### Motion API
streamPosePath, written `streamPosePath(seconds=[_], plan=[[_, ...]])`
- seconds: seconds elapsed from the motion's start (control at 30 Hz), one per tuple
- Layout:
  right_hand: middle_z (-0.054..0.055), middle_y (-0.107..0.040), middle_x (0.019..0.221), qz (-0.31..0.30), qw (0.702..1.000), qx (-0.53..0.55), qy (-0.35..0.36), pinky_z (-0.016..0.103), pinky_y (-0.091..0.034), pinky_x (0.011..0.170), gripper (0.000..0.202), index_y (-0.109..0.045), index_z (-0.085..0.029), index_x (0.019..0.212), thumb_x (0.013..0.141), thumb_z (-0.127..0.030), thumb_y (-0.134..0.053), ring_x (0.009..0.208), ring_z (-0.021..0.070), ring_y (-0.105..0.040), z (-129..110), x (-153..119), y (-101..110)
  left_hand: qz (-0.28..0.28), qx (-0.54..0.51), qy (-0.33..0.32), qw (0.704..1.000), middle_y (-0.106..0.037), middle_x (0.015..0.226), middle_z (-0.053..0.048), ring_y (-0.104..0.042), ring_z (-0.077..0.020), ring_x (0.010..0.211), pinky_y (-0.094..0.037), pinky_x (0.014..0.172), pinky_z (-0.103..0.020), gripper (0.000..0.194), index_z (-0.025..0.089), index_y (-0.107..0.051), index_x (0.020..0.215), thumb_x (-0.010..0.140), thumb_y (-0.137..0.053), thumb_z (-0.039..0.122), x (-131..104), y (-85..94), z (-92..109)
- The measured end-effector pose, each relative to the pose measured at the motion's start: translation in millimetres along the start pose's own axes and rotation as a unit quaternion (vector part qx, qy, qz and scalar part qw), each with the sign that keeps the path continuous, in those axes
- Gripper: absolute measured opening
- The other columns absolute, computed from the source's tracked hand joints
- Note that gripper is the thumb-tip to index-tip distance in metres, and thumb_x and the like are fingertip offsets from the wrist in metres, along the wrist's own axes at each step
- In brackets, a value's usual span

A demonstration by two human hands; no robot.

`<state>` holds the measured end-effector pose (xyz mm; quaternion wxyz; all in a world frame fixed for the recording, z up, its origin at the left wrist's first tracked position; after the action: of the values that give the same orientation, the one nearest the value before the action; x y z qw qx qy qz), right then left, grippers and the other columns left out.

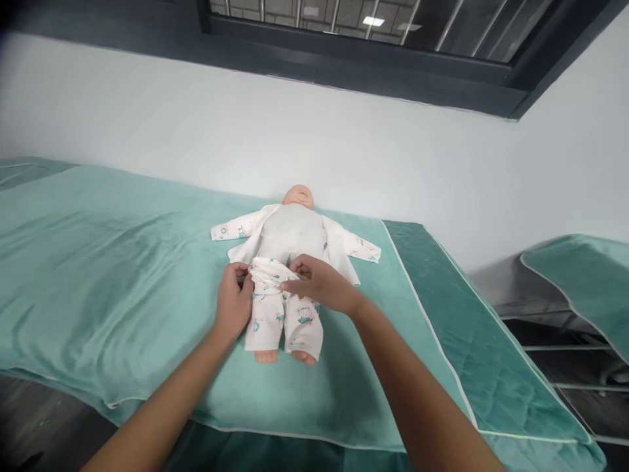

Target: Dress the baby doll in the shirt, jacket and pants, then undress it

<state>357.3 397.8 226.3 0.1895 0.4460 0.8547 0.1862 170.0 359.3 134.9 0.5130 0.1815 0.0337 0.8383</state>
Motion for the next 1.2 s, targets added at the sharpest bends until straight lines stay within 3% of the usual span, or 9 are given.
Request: streamPosePath(seconds=[0.1,0.2,0.43,0.63,0.7,0.83,0.93,1.03,1.2], plan=[[-0.001,-0.061,0.090,0.009,0.999,0.028,0.022,0.026,-0.044,0.067,0.031,-0.059,-0.021,0.097,0.075,-0.036,-0.074,0.083,0.0153,-0.057,0,3,20,0.020,-0.073,-0.030,0.997,-0.063,0.108,-0.005,-0.059,-0.0185,0.100,-0.045,0.088,-0.031,0.018,0.022,-0.059,0.105,0.092,-0.047,0.025,3,0.6,4],[0.001,-0.063,0.093,0.043,0.997,0.044,0.053,0.028,-0.046,0.071,0.031,-0.062,-0.021,0.099,0.072,-0.030,-0.075,0.086,0.0167,-0.058,4,16,34,0.019,-0.143,0.007,0.990,-0.066,0.101,-0.005,-0.060,-0.0182,0.095,-0.047,0.084,-0.030,0.021,0.021,-0.065,0.100,0.092,-0.049,0.032,17,-1.3,6],[0.000,-0.062,0.089,0.108,0.984,0.103,0.098,0.028,-0.044,0.077,0.026,-0.064,-0.020,0.092,0.070,-0.024,-0.076,0.085,0.0152,-0.057,33,52,41,-0.058,-0.163,0.064,0.983,-0.067,0.086,-0.003,-0.060,-0.0167,0.081,-0.047,0.069,-0.027,0.021,0.021,-0.070,0.096,0.086,-0.059,0.036,70,-21.1,10],[0.001,-0.065,0.088,0.001,0.976,0.197,0.094,0.027,-0.045,0.073,0.030,-0.067,-0.018,0.092,0.068,-0.028,-0.082,0.082,0.0148,-0.059,56,47,46,-0.081,-0.098,-0.007,0.992,-0.061,0.125,-0.007,-0.057,-0.0192,0.115,-0.044,0.100,-0.032,0.027,0.023,-0.065,0.112,0.090,-0.055,0.034,84,-30.4,-7],[0.003,-0.067,0.088,0.011,0.965,0.243,0.100,0.028,-0.046,0.070,0.027,-0.067,-0.018,0.090,0.070,-0.031,-0.081,0.077,0.0148,-0.060,62,44,49,-0.065,-0.067,-0.014,0.995,-0.053,0.140,-0.008,-0.049,-0.0208,0.130,-0.039,0.108,-0.036,0.032,0.025,-0.061,0.121,0.092,-0.052,0.034,85,-30.0,-17],[-0.001,-0.063,0.066,0.146,0.953,0.251,0.087,0.027,-0.046,0.060,0.022,-0.063,-0.020,0.082,0.078,-0.038,-0.074,0.058,0.0124,-0.055,75,47,52,-0.006,0.047,-0.058,0.997,-0.046,0.148,-0.012,-0.036,-0.0232,0.142,-0.029,0.117,-0.041,0.036,0.021,-0.058,0.126,0.093,-0.050,0.033,93,-29.8,-30],[-0.001,-0.062,0.067,0.294,0.934,0.192,0.070,0.029,-0.048,0.066,0.021,-0.062,-0.020,0.083,0.081,-0.040,-0.068,0.063,0.0141,-0.057,83,50,56,0.051,0.118,-0.062,0.990,-0.056,0.137,-0.014,-0.045,-0.0248,0.134,-0.030,0.115,-0.042,0.035,0.019,-0.061,0.121,0.091,-0.050,0.033,108,-27.9,-36],[0.002,-0.066,0.084,0.437,0.891,0.114,0.052,0.032,-0.050,0.078,0.020,-0.063,-0.021,0.087,0.079,-0.039,-0.066,0.079,0.0168,-0.061,91,50,65,0.063,0.136,0.005,0.989,-0.067,0.118,-0.013,-0.060,-0.0251,0.112,-0.043,0.100,-0.040,0.032,0.019,-0.065,0.110,0.090,-0.046,0.036,127,-22.8,-42],[0.008,-0.069,0.100,0.485,0.874,-0.030,-0.028,0.036,-0.048,0.084,0.021,-0.062,-0.020,0.096,0.080,-0.034,-0.056,0.091,0.0209,-0.064,111,48,87,-0.012,0.136,0.045,0.990,-0.073,0.089,-0.009,-0.062,-0.0272,0.093,-0.044,0.084,-0.035,0.025,0.021,-0.069,0.077,0.082,-0.054,0.040,149,-17.6,-46]])
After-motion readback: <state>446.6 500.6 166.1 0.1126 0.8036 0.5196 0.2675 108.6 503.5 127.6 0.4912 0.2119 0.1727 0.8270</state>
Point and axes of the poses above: each hand's wrist, its own x-axis towards the middle knuckle, its own y-axis out of the back of the hand, z = x × y, the point moved 2 cm from there along x, towards the middle knuckle
